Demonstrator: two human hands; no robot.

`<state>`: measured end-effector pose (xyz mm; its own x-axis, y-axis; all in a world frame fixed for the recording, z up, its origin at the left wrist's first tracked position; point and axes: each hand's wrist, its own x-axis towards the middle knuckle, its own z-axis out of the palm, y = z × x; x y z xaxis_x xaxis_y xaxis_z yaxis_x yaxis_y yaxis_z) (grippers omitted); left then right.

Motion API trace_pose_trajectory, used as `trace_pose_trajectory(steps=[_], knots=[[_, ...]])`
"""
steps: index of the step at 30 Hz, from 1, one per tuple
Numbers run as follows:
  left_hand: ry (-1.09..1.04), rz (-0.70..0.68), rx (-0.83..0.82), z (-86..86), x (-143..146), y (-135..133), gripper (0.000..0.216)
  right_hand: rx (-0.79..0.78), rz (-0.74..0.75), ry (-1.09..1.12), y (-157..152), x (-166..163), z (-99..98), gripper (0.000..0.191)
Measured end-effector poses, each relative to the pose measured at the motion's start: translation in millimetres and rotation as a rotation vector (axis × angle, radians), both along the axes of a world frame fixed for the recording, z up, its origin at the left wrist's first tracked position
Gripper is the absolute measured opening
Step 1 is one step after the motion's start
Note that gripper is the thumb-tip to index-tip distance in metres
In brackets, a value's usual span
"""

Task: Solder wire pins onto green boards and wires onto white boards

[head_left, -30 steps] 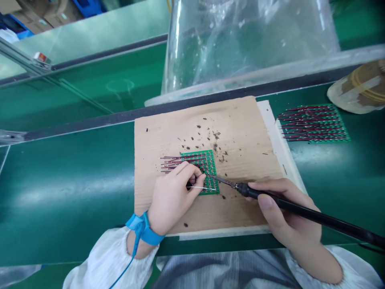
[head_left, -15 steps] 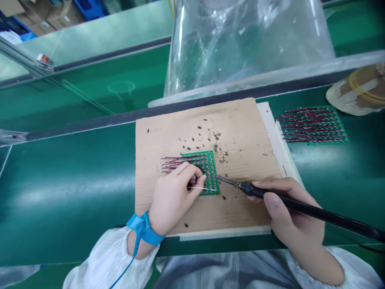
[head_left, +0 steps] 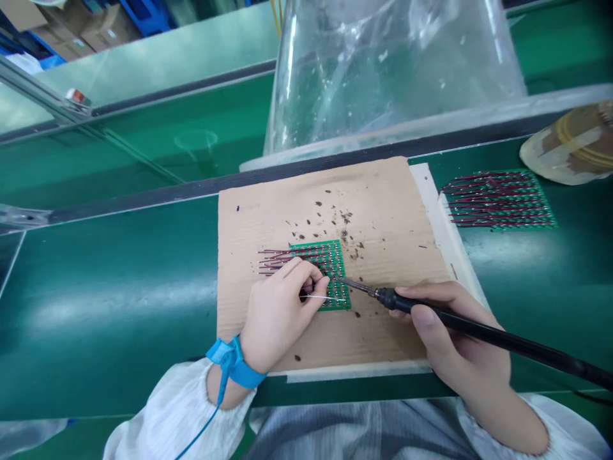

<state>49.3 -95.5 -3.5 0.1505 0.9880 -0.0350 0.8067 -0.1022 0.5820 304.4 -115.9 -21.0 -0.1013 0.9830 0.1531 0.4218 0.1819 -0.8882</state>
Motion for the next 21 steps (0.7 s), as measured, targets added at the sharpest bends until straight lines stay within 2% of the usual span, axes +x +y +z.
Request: trace_pose_trajectory(steps=[10, 21], knots=[[0.016, 0.006, -0.008, -0.2, 0.5, 0.3, 0.016, 0.016, -0.045, 0.087, 1.3, -3.8, 5.2, 0.011], [0.024, -0.003, -0.041, -0.6, -0.2, 0.3, 0.014, 0.031, -0.081, 0.235, 0.1, -6.4, -1.0, 0.012]])
